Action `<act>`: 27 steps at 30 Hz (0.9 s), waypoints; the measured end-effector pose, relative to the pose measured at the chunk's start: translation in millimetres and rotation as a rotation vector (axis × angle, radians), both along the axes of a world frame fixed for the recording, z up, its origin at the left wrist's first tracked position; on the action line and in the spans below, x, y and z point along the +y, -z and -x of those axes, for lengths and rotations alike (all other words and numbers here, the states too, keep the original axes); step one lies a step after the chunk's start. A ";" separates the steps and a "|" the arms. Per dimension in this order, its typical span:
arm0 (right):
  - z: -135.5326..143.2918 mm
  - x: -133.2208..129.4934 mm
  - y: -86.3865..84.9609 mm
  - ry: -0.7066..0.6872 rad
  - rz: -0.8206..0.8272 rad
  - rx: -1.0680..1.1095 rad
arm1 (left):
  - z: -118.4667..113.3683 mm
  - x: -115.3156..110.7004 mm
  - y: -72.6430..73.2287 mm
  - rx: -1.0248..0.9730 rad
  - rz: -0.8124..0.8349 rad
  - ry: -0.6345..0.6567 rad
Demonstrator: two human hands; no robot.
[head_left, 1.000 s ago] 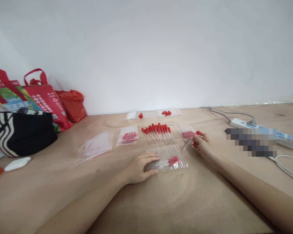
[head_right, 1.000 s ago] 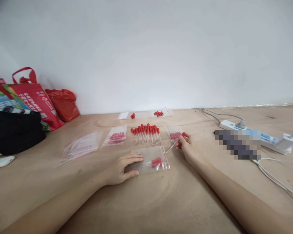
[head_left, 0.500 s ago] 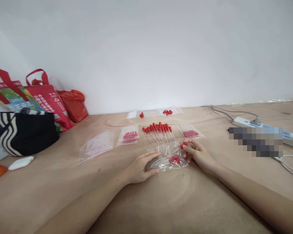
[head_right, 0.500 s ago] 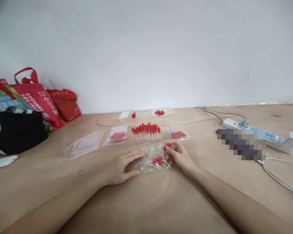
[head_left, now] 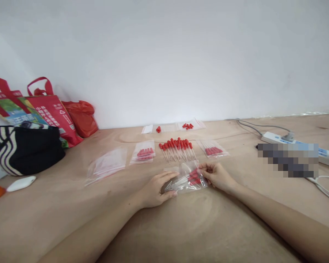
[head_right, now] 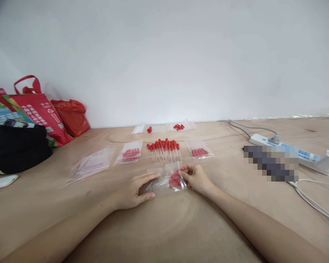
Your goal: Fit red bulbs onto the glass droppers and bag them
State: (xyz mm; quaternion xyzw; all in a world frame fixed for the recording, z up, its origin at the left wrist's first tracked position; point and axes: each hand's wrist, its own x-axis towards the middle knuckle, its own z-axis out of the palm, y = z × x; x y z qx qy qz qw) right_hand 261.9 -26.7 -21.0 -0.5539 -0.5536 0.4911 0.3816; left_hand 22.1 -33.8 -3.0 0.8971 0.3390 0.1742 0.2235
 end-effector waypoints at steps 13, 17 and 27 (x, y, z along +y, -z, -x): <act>-17.2 14.3 -4.4 -0.027 0.008 0.058 | 0.7 -0.2 0.7 -0.007 0.007 0.011; -23.0 52.7 -2.8 0.192 -0.119 -0.125 | 1.2 0.5 2.6 -0.016 0.005 0.030; 10.7 119.8 -8.3 0.191 -0.209 -0.574 | 2.2 1.3 3.9 -0.015 -0.006 0.046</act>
